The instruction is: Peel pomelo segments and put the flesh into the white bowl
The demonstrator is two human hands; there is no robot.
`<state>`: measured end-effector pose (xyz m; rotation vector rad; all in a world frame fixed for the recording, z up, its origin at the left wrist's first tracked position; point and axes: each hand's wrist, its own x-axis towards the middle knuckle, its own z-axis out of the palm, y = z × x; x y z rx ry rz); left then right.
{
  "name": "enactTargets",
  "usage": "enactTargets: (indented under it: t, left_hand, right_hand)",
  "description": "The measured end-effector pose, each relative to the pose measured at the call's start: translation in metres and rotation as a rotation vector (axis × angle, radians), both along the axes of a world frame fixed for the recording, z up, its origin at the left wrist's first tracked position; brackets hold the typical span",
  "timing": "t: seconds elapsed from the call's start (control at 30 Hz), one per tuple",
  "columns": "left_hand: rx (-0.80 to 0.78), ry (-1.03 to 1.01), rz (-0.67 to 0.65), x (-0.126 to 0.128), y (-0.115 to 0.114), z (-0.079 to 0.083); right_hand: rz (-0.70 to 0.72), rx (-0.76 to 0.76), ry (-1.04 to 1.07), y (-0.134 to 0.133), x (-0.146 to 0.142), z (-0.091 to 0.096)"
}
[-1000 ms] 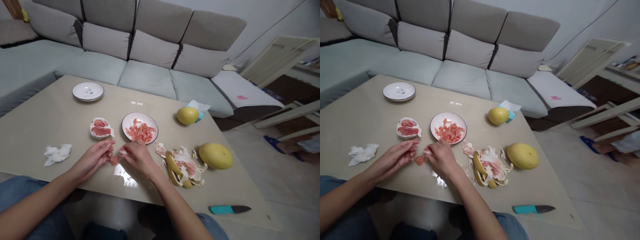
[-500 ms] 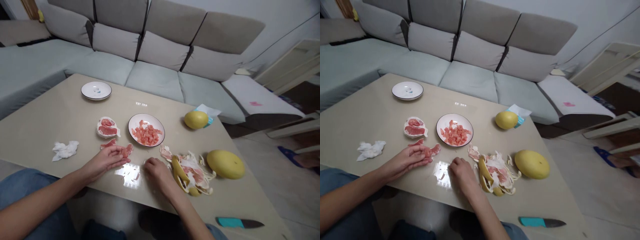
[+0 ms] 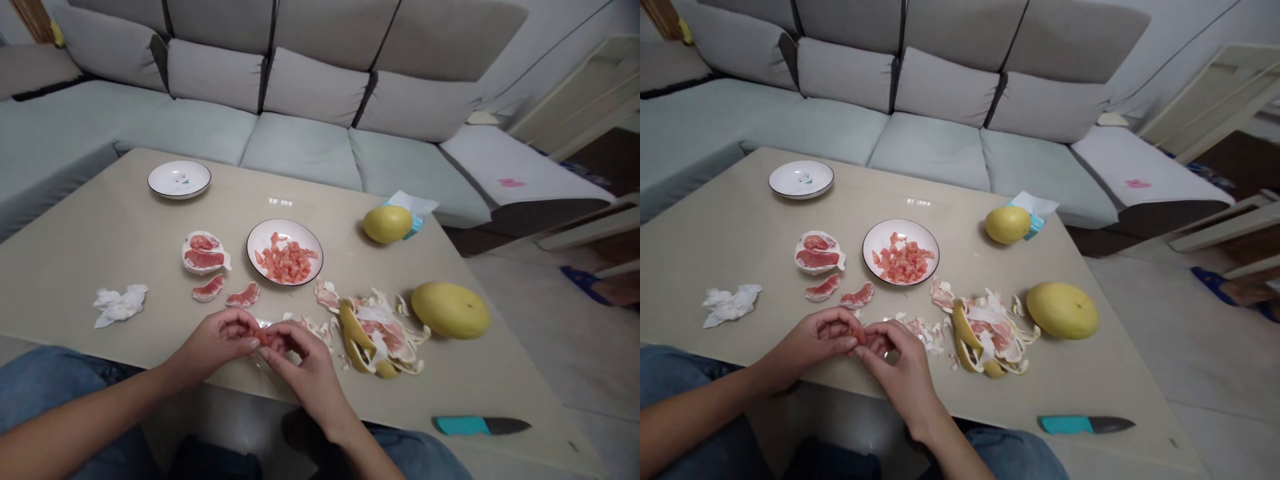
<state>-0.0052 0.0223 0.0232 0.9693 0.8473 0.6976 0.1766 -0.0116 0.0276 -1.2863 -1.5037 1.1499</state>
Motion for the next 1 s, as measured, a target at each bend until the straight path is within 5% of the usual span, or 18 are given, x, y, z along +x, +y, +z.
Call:
enactTargets:
  t: [0.3, 0.5, 0.8, 1.0]
  left_hand:
    - [-0.005, 0.070, -0.012, 0.006, -0.004, 0.007]
    - [-0.078, 0.036, -0.041, 0.004, -0.002, 0.005]
    - [-0.366, -0.117, -0.105, -0.004, 0.000, 0.013]
    - [-0.424, -0.172, -0.075, -0.003, 0.001, 0.015]
  right_hand:
    - [-0.015, -0.107, 0.131, -0.002, 0.004, -0.002]
    - [0.023, -0.327, 0.311, 0.000, 0.005, -0.006]
    - [0.155, -0.655, 0.754, 0.005, 0.012, -0.016]
    - [0.143, -0.673, 0.795, 0.005, 0.009, -0.016]
